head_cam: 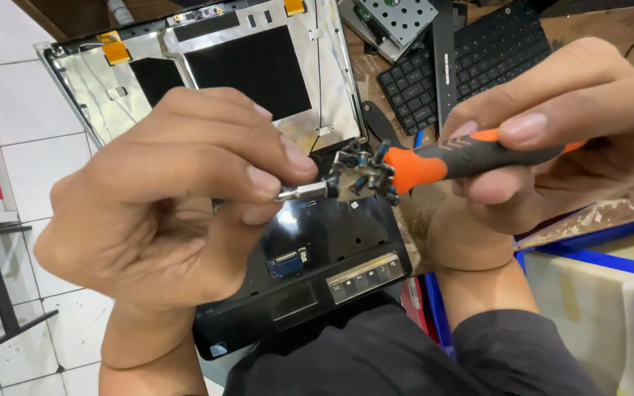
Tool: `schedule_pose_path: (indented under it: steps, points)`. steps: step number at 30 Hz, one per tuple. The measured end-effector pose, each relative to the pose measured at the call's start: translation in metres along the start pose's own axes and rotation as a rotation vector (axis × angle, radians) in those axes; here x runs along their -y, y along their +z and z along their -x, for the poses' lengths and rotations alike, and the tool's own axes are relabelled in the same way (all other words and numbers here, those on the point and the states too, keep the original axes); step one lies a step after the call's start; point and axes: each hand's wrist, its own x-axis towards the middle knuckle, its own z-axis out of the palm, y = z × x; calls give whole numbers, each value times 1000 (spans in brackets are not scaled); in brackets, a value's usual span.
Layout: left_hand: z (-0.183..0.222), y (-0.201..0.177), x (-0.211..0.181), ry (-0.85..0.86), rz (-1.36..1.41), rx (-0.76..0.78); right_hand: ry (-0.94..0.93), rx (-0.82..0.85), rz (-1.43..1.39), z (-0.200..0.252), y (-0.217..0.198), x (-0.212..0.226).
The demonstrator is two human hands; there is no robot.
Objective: The person uses a screwdriver to remove screws from the hinge area of a disassembled laptop. They then detach the screen assembly from the main body and set it aside.
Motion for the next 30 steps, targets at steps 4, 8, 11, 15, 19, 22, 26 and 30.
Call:
schedule_pose_path:
  steps: [4,8,11,15,19,22,26,30]
  points:
    - [10,7,-3,-125,43,-93,-59,66,-27,1,-6,-6]
    - [23,3,4,-145,192,-83,-48,56,-14,2,-10,-11]
    - [24,6,-1,-184,167,-101,-33,118,-39,2,-14,-6]
    - [22,9,13,-123,172,-143,27,182,-33,2,-19,-2]
    - [22,13,5,-197,182,-175,-6,255,-60,-1,-28,-3]
    - [21,14,3,-205,181,-178,56,317,-64,-2,-29,-3]
    - [19,12,2,-207,167,-150,47,236,-24,7,-29,3]
    - [18,15,4,-185,147,-153,108,313,-55,6,-36,3]
